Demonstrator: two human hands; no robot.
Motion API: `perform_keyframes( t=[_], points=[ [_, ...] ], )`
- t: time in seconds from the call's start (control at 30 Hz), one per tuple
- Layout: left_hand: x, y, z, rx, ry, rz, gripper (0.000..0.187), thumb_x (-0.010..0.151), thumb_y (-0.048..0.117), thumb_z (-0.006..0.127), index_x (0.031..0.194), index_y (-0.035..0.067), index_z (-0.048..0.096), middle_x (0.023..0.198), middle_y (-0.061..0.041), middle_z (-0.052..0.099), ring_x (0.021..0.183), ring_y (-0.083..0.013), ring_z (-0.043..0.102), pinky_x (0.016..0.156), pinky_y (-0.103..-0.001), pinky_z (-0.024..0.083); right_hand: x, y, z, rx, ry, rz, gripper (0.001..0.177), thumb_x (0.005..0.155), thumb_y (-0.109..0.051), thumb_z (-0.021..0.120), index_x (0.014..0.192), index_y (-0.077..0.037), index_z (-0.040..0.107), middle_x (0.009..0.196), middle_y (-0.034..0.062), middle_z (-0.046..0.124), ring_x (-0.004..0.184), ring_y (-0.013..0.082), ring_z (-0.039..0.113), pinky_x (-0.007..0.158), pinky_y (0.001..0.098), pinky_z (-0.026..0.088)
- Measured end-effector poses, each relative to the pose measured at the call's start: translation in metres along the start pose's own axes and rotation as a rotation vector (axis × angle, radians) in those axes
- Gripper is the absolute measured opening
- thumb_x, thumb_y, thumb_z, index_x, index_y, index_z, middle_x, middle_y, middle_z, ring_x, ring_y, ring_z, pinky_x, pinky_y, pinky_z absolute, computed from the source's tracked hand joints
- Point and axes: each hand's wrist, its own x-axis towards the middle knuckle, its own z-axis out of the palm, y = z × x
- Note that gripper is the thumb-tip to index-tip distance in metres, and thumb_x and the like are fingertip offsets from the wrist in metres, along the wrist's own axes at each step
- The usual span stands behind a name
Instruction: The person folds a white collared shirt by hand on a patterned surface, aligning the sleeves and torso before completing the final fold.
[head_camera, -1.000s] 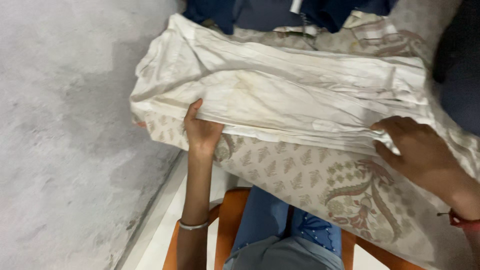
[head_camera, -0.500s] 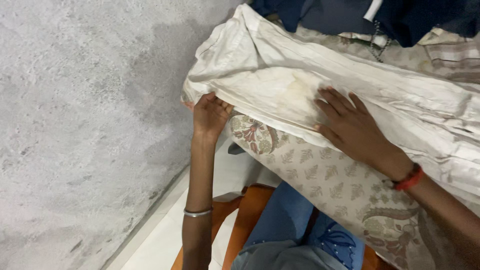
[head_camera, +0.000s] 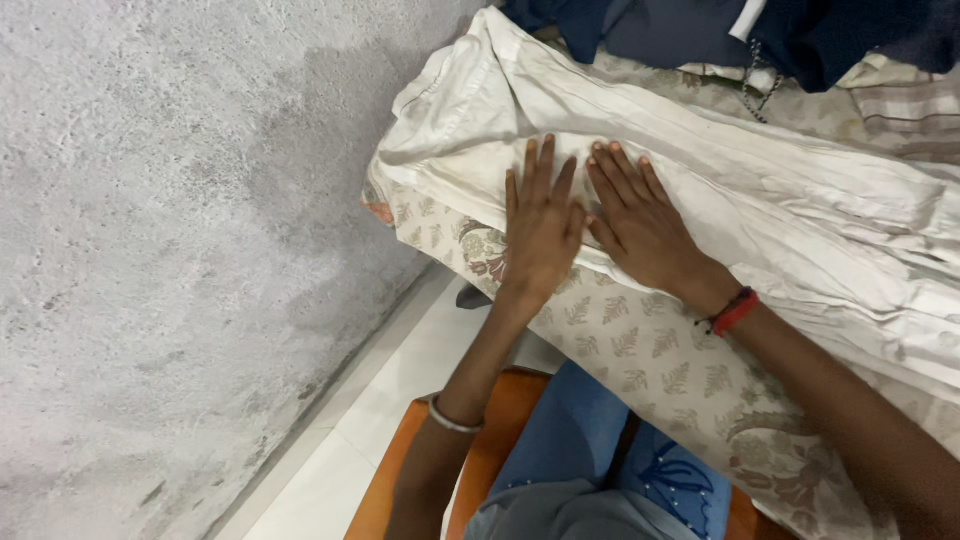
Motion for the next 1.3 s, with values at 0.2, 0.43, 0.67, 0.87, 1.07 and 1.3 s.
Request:
perform_keyframes(
  t=[0.2, 0.43, 0.67, 0.87, 1.07, 1.3],
  points=[
    [0.002, -0.019, 0.025, 0.228, -0.143, -0.041, 0.076, 0.105, 0.050, 0.037, 0.160, -0.001, 0.024, 0.170, -0.021, 0.014, 0.158, -0.0326, 0.006, 0.127, -0.053, 0.004, -0.033, 0.028, -0.013, -0.059, -0.133, 0.128, 0.082, 0.104, -0.057, 0.021, 0.160, 0.001, 0.010, 0.168, 0.0185, 0.009, 0.156, 0.0259, 0.001, 0.125, 0.0436, 0.003],
    [-0.001, 0.011, 0.018, 0.468, -0.108, -0.072, 0.069, 0.105, 0.040, 0.037, 0.158, -0.004, 0.025, 0.169, -0.023, 0.013, 0.156, -0.0343, 0.005, 0.121, -0.058, 0.004, -0.117, 0.041, -0.048, -0.063, -0.095, 0.198, 0.078, 0.105, -0.053, 0.022, 0.158, 0.004, 0.012, 0.167, 0.0217, 0.011, 0.156, 0.0296, 0.003, 0.123, 0.0452, 0.003],
    [0.019, 0.107, 0.072, 0.308, -0.363, 0.316, 0.063, 0.106, 0.038, 0.038, 0.158, 0.004, 0.032, 0.170, -0.015, 0.019, 0.159, -0.0271, 0.008, 0.128, -0.051, 0.004, -0.133, 0.053, -0.056, -0.132, -0.032, 0.213, 0.072, 0.108, -0.046, 0.027, 0.159, 0.006, 0.019, 0.167, 0.0217, 0.019, 0.158, 0.0301, 0.011, 0.127, 0.0463, 0.006],
    [0.027, 0.087, 0.108, 0.069, -0.392, 0.379, 0.065, 0.105, 0.040, 0.039, 0.161, 0.010, 0.029, 0.170, -0.010, 0.021, 0.158, -0.0262, 0.009, 0.127, -0.050, 0.003, -0.188, 0.073, -0.074, -0.145, -0.017, 0.387, 0.076, 0.105, -0.049, 0.029, 0.158, 0.004, 0.021, 0.167, 0.0215, 0.020, 0.156, 0.0302, 0.011, 0.125, 0.0463, 0.006],
    [0.022, 0.092, 0.111, 0.066, -0.382, 0.375, 0.066, 0.107, 0.040, 0.037, 0.162, 0.006, 0.025, 0.171, -0.016, 0.016, 0.159, -0.0301, 0.007, 0.127, -0.053, 0.002, -0.257, 0.100, -0.108, -0.119, 0.000, 0.777, 0.080, 0.107, -0.053, 0.029, 0.156, 0.010, 0.021, 0.162, 0.0326, 0.022, 0.152, 0.0445, 0.017, 0.122, 0.0504, 0.018],
    [0.025, 0.178, 0.156, -0.030, -0.532, 0.462, 0.071, 0.107, 0.047, 0.032, 0.160, 0.002, 0.023, 0.169, -0.022, 0.011, 0.157, -0.0346, 0.003, 0.125, -0.054, 0.003, -0.225, 0.105, -0.093, -0.257, -0.063, 1.189, 0.093, 0.106, -0.062, 0.040, 0.159, 0.012, 0.022, 0.141, 0.0417, 0.046, 0.135, 0.0548, 0.046, 0.101, 0.0622, 0.048]
  ],
)
